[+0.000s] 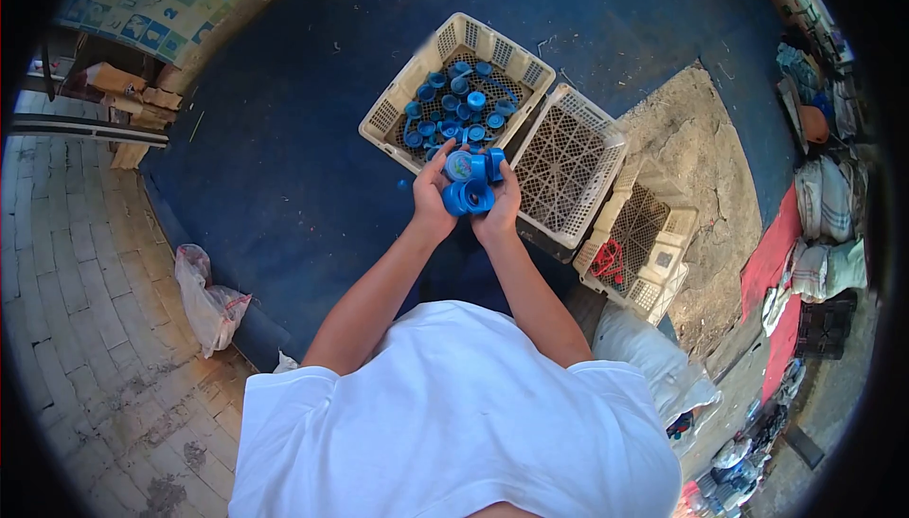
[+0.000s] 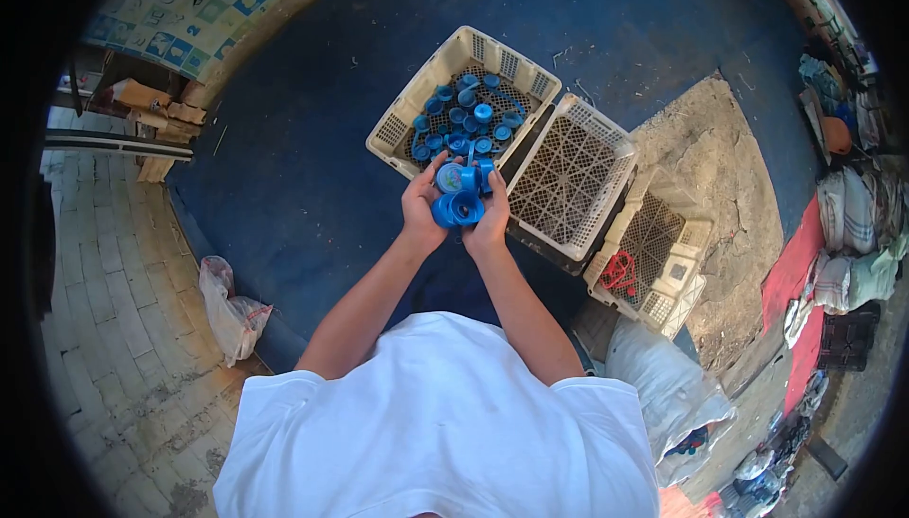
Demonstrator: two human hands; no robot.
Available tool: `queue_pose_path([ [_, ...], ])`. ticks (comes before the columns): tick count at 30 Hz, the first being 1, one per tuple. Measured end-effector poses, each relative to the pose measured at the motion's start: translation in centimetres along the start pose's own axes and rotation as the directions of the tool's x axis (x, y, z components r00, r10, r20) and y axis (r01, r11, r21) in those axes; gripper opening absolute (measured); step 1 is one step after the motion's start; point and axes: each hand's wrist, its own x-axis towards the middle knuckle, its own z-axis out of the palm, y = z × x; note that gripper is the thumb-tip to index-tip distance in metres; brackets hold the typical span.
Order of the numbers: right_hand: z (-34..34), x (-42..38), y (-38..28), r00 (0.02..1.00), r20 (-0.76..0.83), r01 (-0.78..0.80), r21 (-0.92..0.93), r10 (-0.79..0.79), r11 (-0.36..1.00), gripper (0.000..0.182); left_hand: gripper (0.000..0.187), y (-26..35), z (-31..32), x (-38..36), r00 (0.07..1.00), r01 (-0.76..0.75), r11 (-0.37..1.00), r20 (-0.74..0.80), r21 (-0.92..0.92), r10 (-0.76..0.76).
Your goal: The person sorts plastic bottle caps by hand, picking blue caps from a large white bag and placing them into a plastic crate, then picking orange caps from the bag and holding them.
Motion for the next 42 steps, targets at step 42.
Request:
queue_pose_path([
  [42, 9.4, 8.4, 4.6, 0.899, -0.363, 0.253, -0.023, -0.244, 0.967, 0.083, 0.080, 8.5, -0.4, 15.5, 0.890, 0.454, 0.888, -0.077, 0.072, -0.448],
])
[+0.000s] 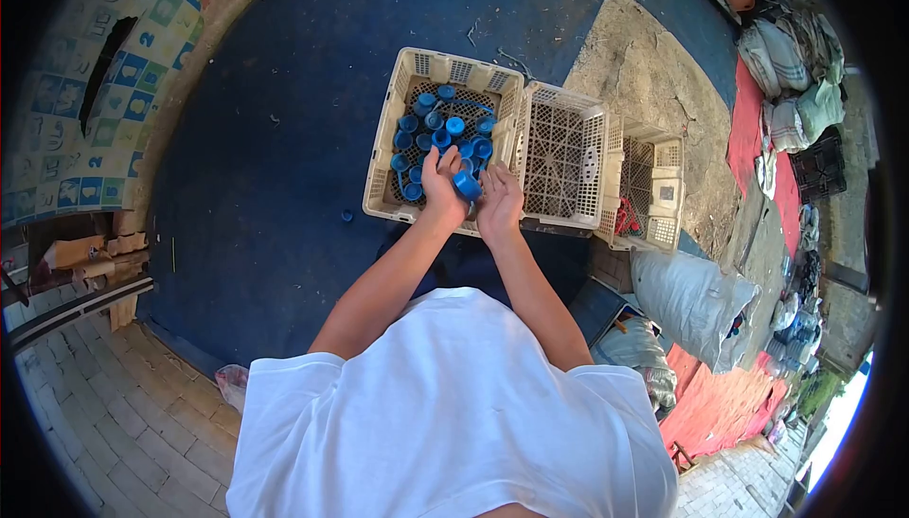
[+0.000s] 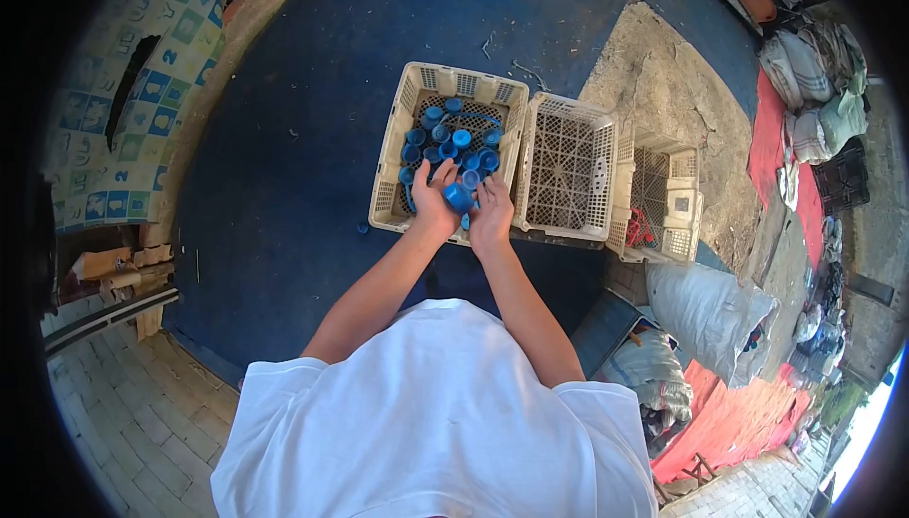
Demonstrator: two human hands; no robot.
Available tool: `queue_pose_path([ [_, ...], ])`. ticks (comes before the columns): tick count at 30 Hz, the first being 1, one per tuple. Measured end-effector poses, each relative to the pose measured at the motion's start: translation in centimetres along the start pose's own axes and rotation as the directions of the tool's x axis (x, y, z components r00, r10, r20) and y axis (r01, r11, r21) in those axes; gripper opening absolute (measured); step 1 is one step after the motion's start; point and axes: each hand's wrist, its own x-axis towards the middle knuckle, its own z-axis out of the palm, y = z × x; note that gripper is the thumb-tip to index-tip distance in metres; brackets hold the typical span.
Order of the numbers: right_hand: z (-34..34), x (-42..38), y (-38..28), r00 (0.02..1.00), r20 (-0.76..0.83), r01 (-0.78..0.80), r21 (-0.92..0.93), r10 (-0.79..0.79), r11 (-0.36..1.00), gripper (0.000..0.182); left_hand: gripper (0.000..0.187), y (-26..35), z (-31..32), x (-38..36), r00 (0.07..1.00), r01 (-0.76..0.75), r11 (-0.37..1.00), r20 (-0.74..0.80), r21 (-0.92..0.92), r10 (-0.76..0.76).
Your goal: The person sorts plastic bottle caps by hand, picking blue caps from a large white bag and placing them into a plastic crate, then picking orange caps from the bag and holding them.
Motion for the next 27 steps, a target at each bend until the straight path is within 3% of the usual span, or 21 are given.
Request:
queue_pose_path([
  [5, -2.9, 1.0, -1.0, 0.972, 0.235, -0.015, 0.036, 0.006, 0.999, 0.083, 0.086, -1.6, 0.7, -1.3, 0.996, -0.058, 0.992, 0.058, -0.114, 0.065],
  [10, -3.8, 0.3, -3.4, 0.972, 0.218, -0.080, -0.047, 0.088, 0.996, 0.079, 0.087, -4.2, 1.0, -2.9, 0.986, -0.165, 0.974, 0.007, -0.152, 0.168],
  [16, -7.0, -0.1, -6.1, 0.927, 0.319, -0.163, -0.133, 0.197, 0.978, 0.070, 0.062, -7.6, 0.3, -4.4, 0.983, -0.184, 0.961, -0.014, -0.207, 0.185],
  [17, -7.7, -0.3, -6.5, 0.942, 0.266, -0.159, -0.187, 0.206, 0.969, 0.058, 0.060, -8.3, 0.0, -4.8, 0.984, -0.174, 0.966, -0.011, -0.189, 0.176],
  [21, -13.3, 0.5, -7.8, 0.923, 0.255, -0.246, -0.188, 0.289, 0.951, 0.042, 0.049, -11.2, -2.2, -7.3, 0.996, -0.082, 0.991, -0.047, -0.104, 0.077],
  [27, -23.2, -2.2, -11.4, 0.992, -0.012, -0.128, -0.227, 0.129, 0.965, 0.038, 0.044, -14.2, -4.6, -9.2, 0.999, 0.046, 0.994, -0.012, -0.094, -0.047],
])
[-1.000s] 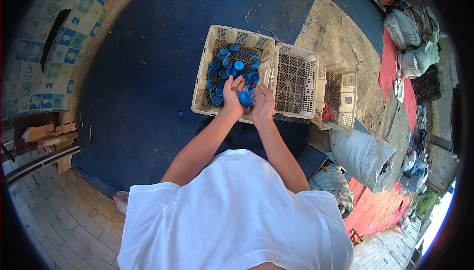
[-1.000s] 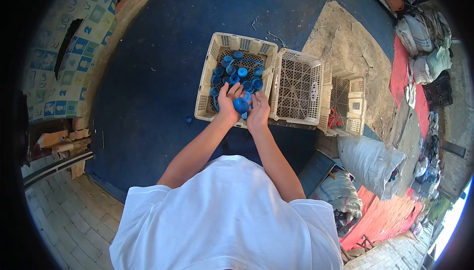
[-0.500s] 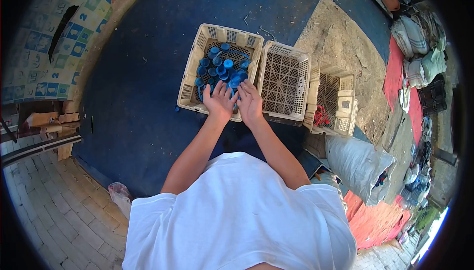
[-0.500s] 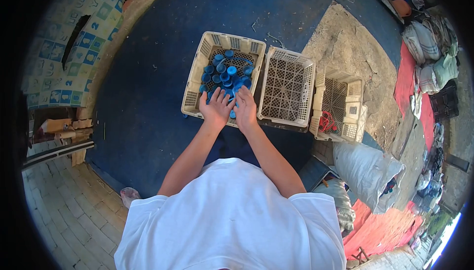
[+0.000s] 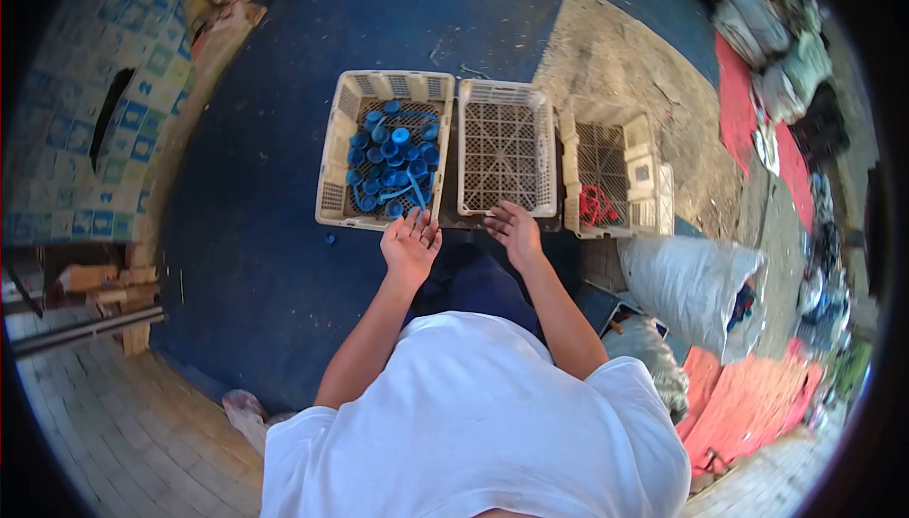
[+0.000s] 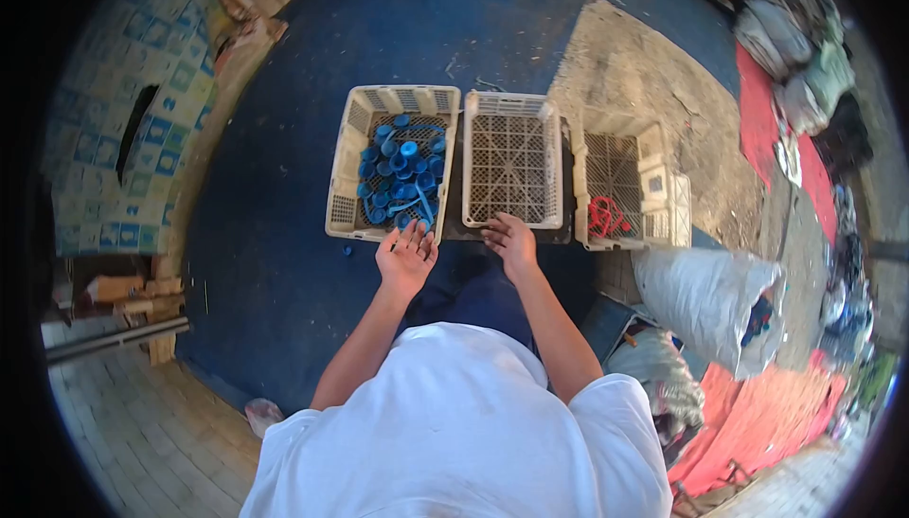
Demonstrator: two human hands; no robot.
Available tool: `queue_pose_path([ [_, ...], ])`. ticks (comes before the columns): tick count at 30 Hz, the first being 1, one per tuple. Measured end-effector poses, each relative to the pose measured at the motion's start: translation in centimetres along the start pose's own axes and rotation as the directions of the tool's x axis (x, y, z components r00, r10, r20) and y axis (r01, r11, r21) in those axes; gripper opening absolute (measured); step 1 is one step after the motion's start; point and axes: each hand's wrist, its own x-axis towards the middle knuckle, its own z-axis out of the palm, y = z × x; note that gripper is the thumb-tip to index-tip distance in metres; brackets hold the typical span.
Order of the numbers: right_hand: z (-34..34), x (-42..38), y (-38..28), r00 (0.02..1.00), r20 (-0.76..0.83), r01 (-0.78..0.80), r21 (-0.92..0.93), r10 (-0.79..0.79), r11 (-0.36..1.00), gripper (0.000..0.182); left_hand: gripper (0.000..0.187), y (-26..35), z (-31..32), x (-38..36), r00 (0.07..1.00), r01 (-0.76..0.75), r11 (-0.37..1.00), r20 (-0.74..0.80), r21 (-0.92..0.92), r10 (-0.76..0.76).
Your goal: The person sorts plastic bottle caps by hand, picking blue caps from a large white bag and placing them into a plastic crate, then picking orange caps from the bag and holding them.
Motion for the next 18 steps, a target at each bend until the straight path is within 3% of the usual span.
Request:
queue_pose_path([
  [3, -6.4, -3.2, 0.5, 0.984, -0.136, 0.126, 0.107, -0.112, 0.986, 0.037, 0.043, -2.0, -0.7, -0.7, 0.996, 0.053, 0.999, 0.077, 0.012, -0.054],
  [9, -15.4, -13.6, 3.2, 0.889, -0.402, 0.268, 0.066, -0.220, 0.961, 0.027, 0.037, -7.6, -3.9, -1.6, 0.970, 0.240, 0.970, 0.050, -0.038, -0.238],
  [16, -21.7, -21.5, 3.6, 0.818, -0.501, 0.347, 0.039, -0.282, 0.937, 0.020, 0.028, -16.2, -2.5, -5.1, 0.923, 0.384, 0.910, -0.059, 0.158, -0.380],
  [18, -23.4, -22.0, 3.7, 0.797, -0.527, 0.383, 0.062, -0.296, 0.922, 0.019, 0.026, -18.2, -2.2, -4.8, 0.899, 0.433, 0.846, -0.081, 0.312, -0.431],
])
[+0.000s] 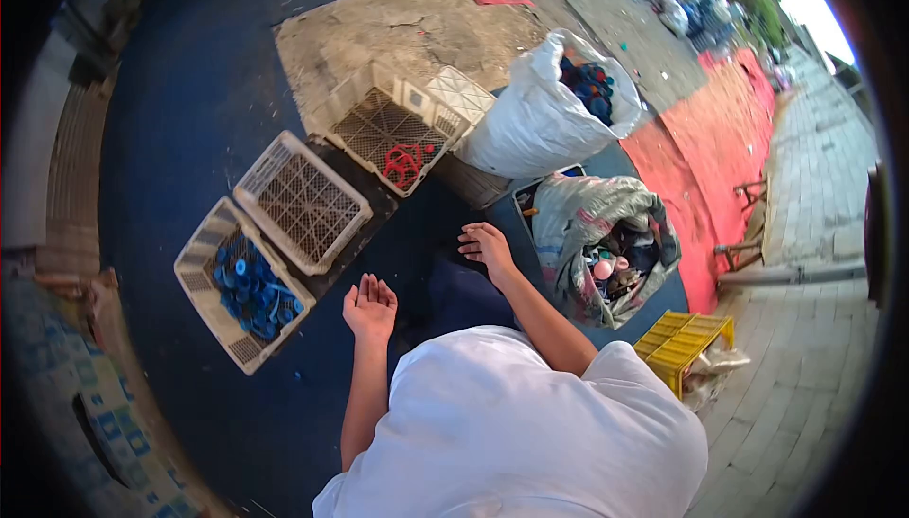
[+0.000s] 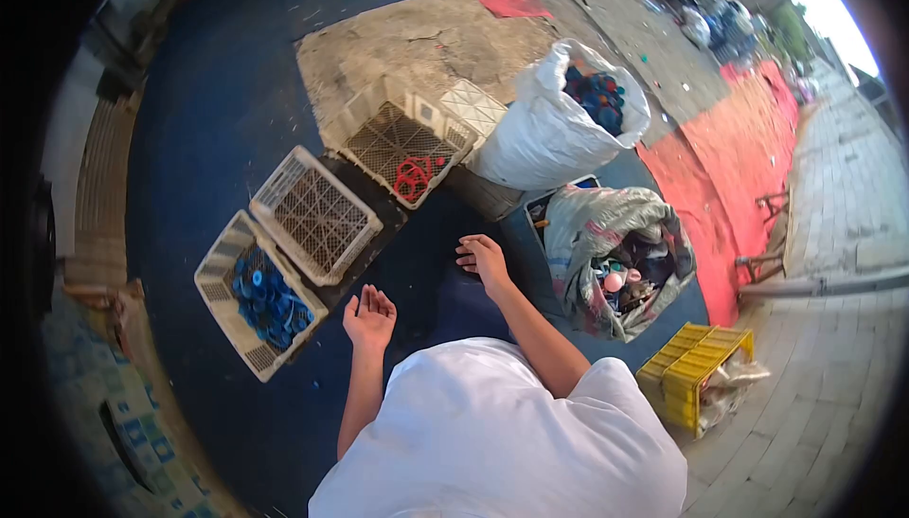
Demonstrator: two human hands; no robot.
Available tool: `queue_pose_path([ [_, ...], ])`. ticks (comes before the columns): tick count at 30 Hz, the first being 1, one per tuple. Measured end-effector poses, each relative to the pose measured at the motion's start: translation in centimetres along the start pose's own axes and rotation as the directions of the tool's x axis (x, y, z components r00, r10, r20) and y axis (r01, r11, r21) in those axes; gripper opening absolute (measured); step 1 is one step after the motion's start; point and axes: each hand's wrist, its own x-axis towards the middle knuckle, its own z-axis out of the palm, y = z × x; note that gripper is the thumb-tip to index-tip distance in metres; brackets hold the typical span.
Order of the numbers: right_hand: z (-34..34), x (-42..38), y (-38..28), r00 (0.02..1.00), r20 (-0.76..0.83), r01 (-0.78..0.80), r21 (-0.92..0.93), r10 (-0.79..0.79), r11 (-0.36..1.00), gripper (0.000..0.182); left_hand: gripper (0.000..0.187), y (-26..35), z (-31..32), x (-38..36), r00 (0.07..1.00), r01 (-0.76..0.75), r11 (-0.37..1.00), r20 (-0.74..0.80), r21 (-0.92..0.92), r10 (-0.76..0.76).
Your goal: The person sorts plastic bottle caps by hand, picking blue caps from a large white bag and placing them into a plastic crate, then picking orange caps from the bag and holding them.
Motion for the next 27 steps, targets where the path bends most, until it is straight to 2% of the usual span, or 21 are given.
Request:
queue_pose_path([
  [2, -1.4, 1.4, -0.2, 1.000, -0.001, 0.014, 0.017, -0.014, 1.000, 0.019, 0.024, -1.4, 1.6, 1.1, 0.999, 0.042, 0.987, -0.024, 0.154, -0.038],
  [4, -3.0, 3.1, 0.0, 1.000, 0.017, 0.018, 0.013, -0.018, 1.000, 0.020, 0.024, -2.7, 2.8, 2.8, 0.998, 0.055, 0.974, -0.054, 0.219, -0.044],
  [7, -6.3, 5.4, -1.2, 0.986, 0.105, 0.140, -0.105, -0.129, 0.985, 0.023, 0.023, -5.2, 5.5, 6.8, 0.992, 0.079, 0.954, -0.120, 0.288, -0.046],
  [8, -8.0, 6.6, -1.5, 0.968, 0.144, 0.232, -0.181, -0.207, 0.956, 0.026, 0.022, -6.3, 6.6, 8.5, 0.988, 0.093, 0.950, -0.144, 0.299, -0.051],
  [11, -12.8, 8.3, -7.2, 0.956, 0.143, 0.294, -0.434, -0.257, 0.852, 0.025, 0.022, -10.7, 10.9, 13.7, 0.982, 0.145, 0.923, -0.167, 0.356, -0.090],
  [13, -15.5, 9.2, -10.7, 0.927, 0.075, 0.366, -0.401, -0.368, 0.840, 0.022, 0.023, -13.9, 15.1, 15.9, 0.980, 0.178, 0.893, -0.156, 0.412, -0.123],
  [15, -18.3, 10.3, -14.1, 0.875, -0.002, 0.461, -0.303, -0.484, 0.834, 0.021, 0.023, -17.6, 20.2, 17.6, 0.986, 0.168, 0.872, -0.064, 0.460, -0.157],
  [16, -19.5, 10.0, -16.7, 0.839, -0.035, 0.507, -0.313, -0.544, 0.803, 0.019, 0.023, -19.4, 22.7, 18.0, 0.984, 0.161, 0.868, -0.014, 0.471, -0.175],
  [19, -22.8, 11.1, -22.6, 0.617, -0.095, 0.637, -0.523, -0.781, 0.567, 0.018, 0.024, -23.6, 28.0, 18.7, 0.970, 0.155, 0.857, 0.087, 0.492, -0.226],
  [22, -25.5, 14.3, -27.4, 0.523, -0.169, 0.644, -0.564, -0.836, 0.517, 0.021, 0.026, -26.5, 30.8, 19.2, 0.942, 0.204, 0.819, 0.121, 0.537, -0.314],
  [23, -26.4, 15.4, -28.8, 0.601, -0.176, 0.596, -0.551, -0.780, 0.584, 0.025, 0.026, -27.3, 31.9, 19.6, 0.929, 0.225, 0.799, 0.125, 0.558, -0.349],
  [25, -28.6, 20.2, -28.8, 0.625, -0.220, 0.489, -0.638, -0.749, 0.595, 0.029, 0.026, -28.4, 33.5, 20.0, 0.916, 0.249, 0.752, 0.102, 0.611, -0.387],
  [26, -29.7, 22.6, -28.4, 0.634, -0.189, 0.379, -0.769, -0.750, 0.515, 0.037, 0.026, -28.6, 33.9, 20.5, 0.908, 0.267, 0.741, 0.097, 0.616, -0.408],
  [27, -29.5, 24.0, -28.5, 0.691, -0.245, 0.246, -0.805, -0.680, 0.540, 0.041, 0.025, -28.9, 34.4, 21.2, 0.897, 0.286, 0.728, 0.092, 0.623, -0.432],
])
